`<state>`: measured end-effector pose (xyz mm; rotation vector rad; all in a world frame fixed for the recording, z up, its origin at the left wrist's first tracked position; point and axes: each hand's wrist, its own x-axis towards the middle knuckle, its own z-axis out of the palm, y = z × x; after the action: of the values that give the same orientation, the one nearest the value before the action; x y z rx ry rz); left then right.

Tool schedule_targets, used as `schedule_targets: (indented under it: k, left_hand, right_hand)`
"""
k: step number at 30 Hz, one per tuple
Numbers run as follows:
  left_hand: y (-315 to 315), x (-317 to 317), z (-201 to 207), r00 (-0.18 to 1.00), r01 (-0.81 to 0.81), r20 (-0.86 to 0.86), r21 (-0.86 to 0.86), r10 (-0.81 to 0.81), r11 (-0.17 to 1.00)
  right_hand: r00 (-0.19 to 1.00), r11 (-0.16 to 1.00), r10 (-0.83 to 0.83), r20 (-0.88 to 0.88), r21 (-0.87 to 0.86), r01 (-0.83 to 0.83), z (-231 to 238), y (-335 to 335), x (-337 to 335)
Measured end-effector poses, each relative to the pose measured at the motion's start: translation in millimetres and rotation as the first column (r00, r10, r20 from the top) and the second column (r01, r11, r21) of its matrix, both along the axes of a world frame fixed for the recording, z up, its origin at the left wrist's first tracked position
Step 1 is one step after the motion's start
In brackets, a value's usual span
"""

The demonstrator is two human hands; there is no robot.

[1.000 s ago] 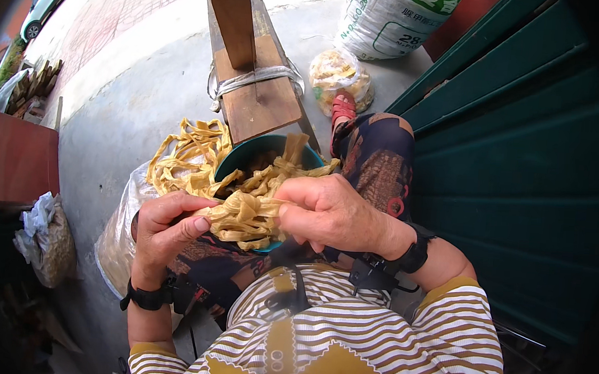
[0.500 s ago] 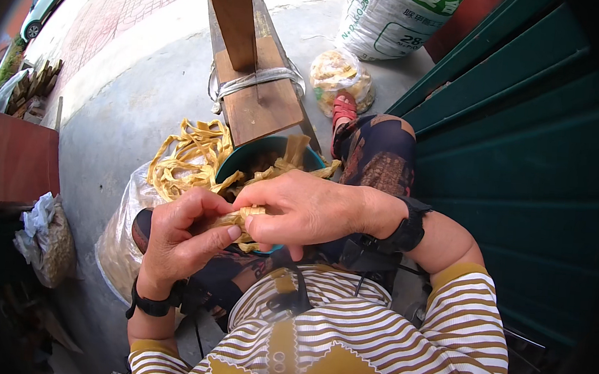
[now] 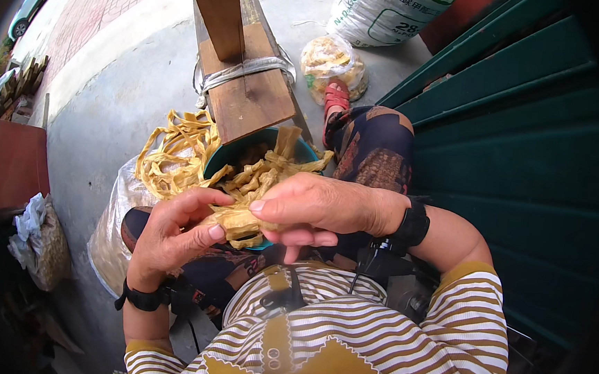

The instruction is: The person knots long strips of dried bean curd by hand and places the finished knots into a blue bowl.

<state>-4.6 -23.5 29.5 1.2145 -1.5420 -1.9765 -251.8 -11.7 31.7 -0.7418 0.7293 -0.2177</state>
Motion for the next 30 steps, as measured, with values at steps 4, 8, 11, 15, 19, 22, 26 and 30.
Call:
schedule_targets:
  k: [4, 8, 11, 15, 19, 22, 26, 30]
  left_hand:
    - [-16, -11, -8, 0.999, -0.006, -0.039, 0.052, 0.008, 0.999]
    - [-26, -14, 4, 0.998, -0.046, -0.029, 0.15, 0.051, 0.988]
    - [-29, -21, 8, 0.994, -0.04, -0.1, 0.021, 0.042, 0.999]
    - [-23, -11, -1, 0.997, 0.076, 0.021, -0.283, -0.073, 0.956]
    - [-48, -21, -7, 1.0, 0.001, -0.015, -0.284, -0.006, 0.959]
    - [-80, -32, -14, 0.994, -0.104, 0.011, -0.303, 0.113, 0.947]
    - [-107, -49, -24, 0.961, -0.224, 0.03, -0.497, 0.275, 0.838]
    - [-116, -61, -40, 0.927, -0.188, 0.122, -0.669, 0.355, 0.719]
  right_hand:
    - [0.998, 0.999, -0.03, -0.057, -0.022, 0.029, 4, -15, 0]
    - [0.907, 0.176, -0.293, -0.301, -0.95, -0.258, -2, -23, -5]
    - [0.906, -0.11, -0.352, -0.235, -0.951, -0.289, -2, -24, 2]
    - [0.937, 0.145, -0.086, -0.339, -0.935, -0.325, -1, -21, -11]
    - [0.949, 0.486, -0.212, -0.236, -0.867, -0.107, -3, -38, -16]
    - [0.854, 0.364, -0.435, -0.284, -0.923, -0.122, -6, -60, -18]
    - [0.736, -0.045, -0.63, -0.249, -0.934, -0.355, -17, -86, -16]
    - [0.581, 0.061, -0.75, -0.315, -0.908, -0.414, -40, -98, -15]
